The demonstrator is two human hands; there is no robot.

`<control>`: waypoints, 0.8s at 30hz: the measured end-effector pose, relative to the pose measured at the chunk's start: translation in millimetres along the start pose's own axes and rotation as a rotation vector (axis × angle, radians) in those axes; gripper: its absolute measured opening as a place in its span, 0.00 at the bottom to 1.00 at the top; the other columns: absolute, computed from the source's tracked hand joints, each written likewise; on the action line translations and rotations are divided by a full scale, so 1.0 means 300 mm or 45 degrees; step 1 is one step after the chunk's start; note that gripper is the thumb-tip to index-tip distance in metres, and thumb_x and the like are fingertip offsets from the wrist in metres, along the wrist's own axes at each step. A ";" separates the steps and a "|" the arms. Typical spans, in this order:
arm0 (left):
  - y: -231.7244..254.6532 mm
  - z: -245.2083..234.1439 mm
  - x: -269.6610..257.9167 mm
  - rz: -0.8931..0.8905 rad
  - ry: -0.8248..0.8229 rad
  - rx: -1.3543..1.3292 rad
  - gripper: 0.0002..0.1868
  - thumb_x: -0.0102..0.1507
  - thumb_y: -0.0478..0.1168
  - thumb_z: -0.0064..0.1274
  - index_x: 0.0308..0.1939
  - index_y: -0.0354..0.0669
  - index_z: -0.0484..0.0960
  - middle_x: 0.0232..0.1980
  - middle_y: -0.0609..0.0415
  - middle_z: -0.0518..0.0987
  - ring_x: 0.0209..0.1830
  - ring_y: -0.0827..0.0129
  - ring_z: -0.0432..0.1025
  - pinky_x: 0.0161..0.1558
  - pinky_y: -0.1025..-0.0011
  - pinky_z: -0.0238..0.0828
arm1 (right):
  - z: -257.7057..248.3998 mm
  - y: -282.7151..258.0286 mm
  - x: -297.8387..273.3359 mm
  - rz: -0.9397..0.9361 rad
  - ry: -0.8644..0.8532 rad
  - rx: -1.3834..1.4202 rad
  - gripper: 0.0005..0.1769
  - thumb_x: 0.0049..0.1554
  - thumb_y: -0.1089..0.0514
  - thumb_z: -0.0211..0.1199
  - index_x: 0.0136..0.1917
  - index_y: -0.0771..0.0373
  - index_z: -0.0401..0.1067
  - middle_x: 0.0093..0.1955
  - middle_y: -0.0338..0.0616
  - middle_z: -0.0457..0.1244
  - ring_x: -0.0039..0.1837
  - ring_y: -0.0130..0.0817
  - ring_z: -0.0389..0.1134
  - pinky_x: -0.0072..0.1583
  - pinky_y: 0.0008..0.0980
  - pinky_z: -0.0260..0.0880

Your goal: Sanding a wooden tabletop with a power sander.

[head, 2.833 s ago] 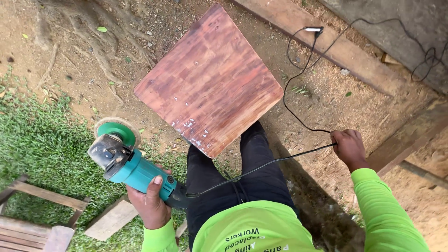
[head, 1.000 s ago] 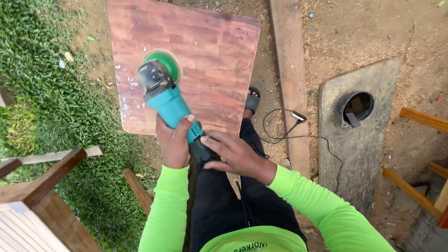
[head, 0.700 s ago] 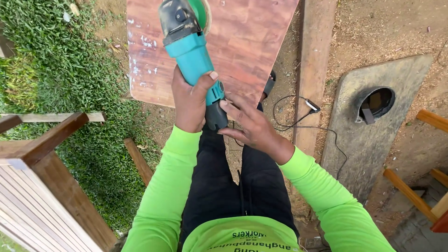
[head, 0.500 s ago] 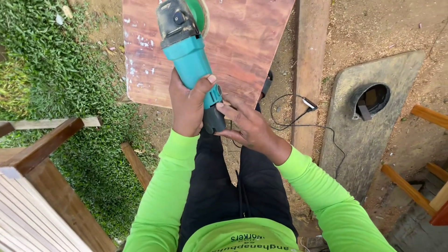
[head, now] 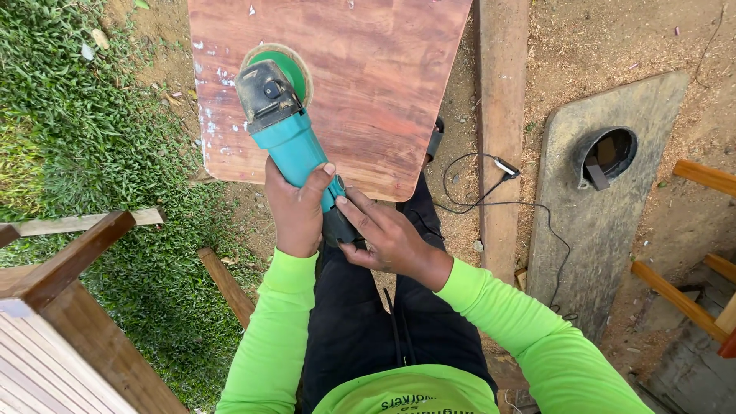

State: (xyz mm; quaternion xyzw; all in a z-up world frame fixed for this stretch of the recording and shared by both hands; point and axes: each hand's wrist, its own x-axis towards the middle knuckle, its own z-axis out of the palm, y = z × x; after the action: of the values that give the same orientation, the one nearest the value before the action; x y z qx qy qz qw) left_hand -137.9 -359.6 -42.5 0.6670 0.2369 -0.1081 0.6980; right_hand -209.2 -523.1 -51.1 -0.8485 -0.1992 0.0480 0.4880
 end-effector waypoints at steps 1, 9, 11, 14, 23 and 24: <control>-0.004 -0.005 -0.001 0.001 -0.001 0.001 0.26 0.60 0.39 0.65 0.56 0.36 0.69 0.44 0.55 0.76 0.41 0.74 0.72 0.44 0.71 0.74 | 0.008 0.001 -0.005 0.000 0.002 0.000 0.47 0.51 0.58 0.75 0.78 0.67 0.57 0.76 0.64 0.56 0.57 0.54 0.72 0.57 0.41 0.74; -0.043 -0.004 -0.011 -0.008 0.004 0.042 0.25 0.60 0.40 0.65 0.54 0.35 0.69 0.42 0.55 0.77 0.39 0.74 0.72 0.42 0.72 0.73 | 0.027 0.017 -0.040 0.032 -0.019 0.018 0.46 0.52 0.59 0.72 0.79 0.66 0.55 0.77 0.63 0.56 0.56 0.52 0.71 0.57 0.41 0.73; -0.053 -0.002 -0.016 -0.014 -0.003 0.056 0.25 0.60 0.40 0.65 0.54 0.35 0.70 0.42 0.55 0.77 0.39 0.74 0.72 0.42 0.72 0.73 | 0.027 0.017 -0.051 0.054 -0.032 0.032 0.46 0.52 0.59 0.73 0.79 0.67 0.56 0.77 0.63 0.56 0.55 0.52 0.71 0.57 0.41 0.73; -0.068 0.007 -0.015 -0.035 -0.007 0.065 0.25 0.59 0.39 0.65 0.54 0.35 0.69 0.42 0.55 0.77 0.39 0.74 0.72 0.42 0.72 0.73 | 0.027 0.025 -0.062 0.072 -0.031 0.053 0.46 0.52 0.59 0.73 0.79 0.67 0.55 0.77 0.64 0.56 0.56 0.53 0.71 0.57 0.42 0.73; -0.128 0.030 -0.004 -0.089 -0.011 -0.050 0.26 0.60 0.38 0.65 0.56 0.36 0.69 0.45 0.55 0.75 0.42 0.74 0.72 0.46 0.72 0.73 | 0.000 0.058 -0.079 0.137 -0.102 0.131 0.47 0.53 0.55 0.73 0.79 0.67 0.54 0.78 0.65 0.54 0.59 0.55 0.69 0.60 0.43 0.72; -0.136 0.026 0.002 -0.063 -0.008 -0.011 0.26 0.60 0.38 0.65 0.56 0.36 0.69 0.45 0.55 0.75 0.43 0.74 0.72 0.46 0.72 0.73 | -0.011 0.058 -0.069 0.132 -0.123 0.185 0.49 0.54 0.52 0.75 0.79 0.68 0.53 0.78 0.65 0.52 0.64 0.57 0.68 0.63 0.43 0.70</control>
State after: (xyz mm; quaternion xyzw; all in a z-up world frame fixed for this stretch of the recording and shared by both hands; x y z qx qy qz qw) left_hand -155.1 -370.8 -78.5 0.6576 0.2517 -0.1263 0.6988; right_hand -222.1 -541.4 -66.6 -0.8167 -0.1745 0.1283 0.5349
